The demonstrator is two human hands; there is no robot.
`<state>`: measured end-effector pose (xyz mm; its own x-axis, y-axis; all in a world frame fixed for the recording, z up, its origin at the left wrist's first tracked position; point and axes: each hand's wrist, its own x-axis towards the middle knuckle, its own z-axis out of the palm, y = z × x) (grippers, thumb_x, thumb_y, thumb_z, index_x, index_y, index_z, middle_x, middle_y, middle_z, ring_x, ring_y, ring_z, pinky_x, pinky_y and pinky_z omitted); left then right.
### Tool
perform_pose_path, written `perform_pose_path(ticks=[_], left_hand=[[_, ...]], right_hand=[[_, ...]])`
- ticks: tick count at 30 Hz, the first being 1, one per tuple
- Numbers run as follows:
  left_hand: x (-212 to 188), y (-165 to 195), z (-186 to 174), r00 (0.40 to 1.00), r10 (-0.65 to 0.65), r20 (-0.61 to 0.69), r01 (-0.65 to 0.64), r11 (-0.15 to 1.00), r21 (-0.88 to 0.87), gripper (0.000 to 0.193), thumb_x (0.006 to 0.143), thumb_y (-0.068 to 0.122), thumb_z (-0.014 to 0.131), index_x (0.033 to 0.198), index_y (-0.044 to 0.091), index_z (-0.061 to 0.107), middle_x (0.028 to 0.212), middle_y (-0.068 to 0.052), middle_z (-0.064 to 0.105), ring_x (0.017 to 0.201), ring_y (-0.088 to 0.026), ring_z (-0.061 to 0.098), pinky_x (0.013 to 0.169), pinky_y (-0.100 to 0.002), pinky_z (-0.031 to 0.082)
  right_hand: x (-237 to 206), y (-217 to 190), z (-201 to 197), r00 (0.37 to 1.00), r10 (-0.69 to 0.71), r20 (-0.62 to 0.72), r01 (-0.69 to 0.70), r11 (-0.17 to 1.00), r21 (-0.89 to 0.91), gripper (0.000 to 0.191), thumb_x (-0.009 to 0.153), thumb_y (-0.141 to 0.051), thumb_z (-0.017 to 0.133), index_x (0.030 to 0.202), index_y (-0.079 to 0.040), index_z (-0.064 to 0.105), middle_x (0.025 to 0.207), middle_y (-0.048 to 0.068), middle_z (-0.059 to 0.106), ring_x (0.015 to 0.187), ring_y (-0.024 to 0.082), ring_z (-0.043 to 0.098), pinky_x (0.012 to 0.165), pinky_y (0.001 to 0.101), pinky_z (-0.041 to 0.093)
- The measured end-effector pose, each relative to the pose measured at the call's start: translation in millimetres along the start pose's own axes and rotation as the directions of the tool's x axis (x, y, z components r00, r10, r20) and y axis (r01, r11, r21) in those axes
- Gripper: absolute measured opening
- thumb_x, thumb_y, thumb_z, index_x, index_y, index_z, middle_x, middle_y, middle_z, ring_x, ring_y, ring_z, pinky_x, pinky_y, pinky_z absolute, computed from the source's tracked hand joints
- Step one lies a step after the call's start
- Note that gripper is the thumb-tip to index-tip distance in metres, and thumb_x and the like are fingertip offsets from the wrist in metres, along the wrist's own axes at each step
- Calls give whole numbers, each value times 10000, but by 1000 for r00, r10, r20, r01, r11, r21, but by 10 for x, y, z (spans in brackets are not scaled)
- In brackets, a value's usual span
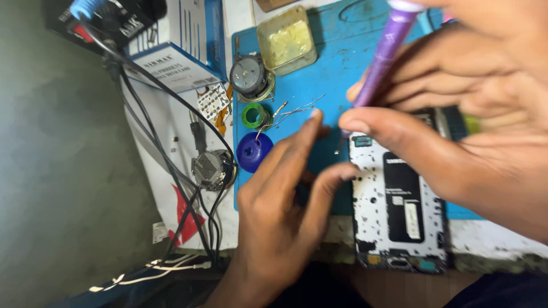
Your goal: The person works on a disassembled Samsung phone frame on a repair bench, using a small purple hand tool to scrape and pick at components inside the phone housing. They reposition the phone and continue working on its interior, then hold the phone and connect a white charging cable to it.
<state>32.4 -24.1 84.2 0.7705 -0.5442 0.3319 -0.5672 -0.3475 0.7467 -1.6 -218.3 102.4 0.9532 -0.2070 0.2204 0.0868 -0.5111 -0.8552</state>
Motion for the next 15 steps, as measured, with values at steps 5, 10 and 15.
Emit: perform_pose_path(ticks=[5, 10, 15], left_hand=[[4, -35, -3, 998, 65, -9, -64, 995, 78, 106, 1047, 11, 694, 1153, 20, 692, 1056, -98, 757, 926, -211, 782, 818, -295, 599], [-161, -145, -160, 984, 141, -111, -74, 885, 460, 103, 957, 52, 740, 1056, 35, 715, 1006, -98, 737, 851, -261, 745, 732, -357, 578], [-251, -246, -229, 993, 62, -104, 1, 855, 519, 97, 932, 179, 759, 1000, 109, 768, 952, -64, 728, 746, -268, 719, 616, -386, 541]], right_hand=[[13, -106, -88, 952, -294, -82, 305, 923, 236, 609, 852, 68, 740, 1378, 107, 434, 1062, 209, 684, 989, 217, 744, 902, 304, 641], [54, 32, -97, 880, -434, -194, 452, 890, 58, 471, 1036, 112, 708, 1399, 115, 407, 1112, 236, 710, 1060, 248, 771, 938, 311, 618], [172, 241, -12, 873, -364, -323, 368, 928, -54, 393, 1001, 89, 730, 1242, 94, 419, 976, 202, 716, 953, 234, 763, 733, 311, 585]])
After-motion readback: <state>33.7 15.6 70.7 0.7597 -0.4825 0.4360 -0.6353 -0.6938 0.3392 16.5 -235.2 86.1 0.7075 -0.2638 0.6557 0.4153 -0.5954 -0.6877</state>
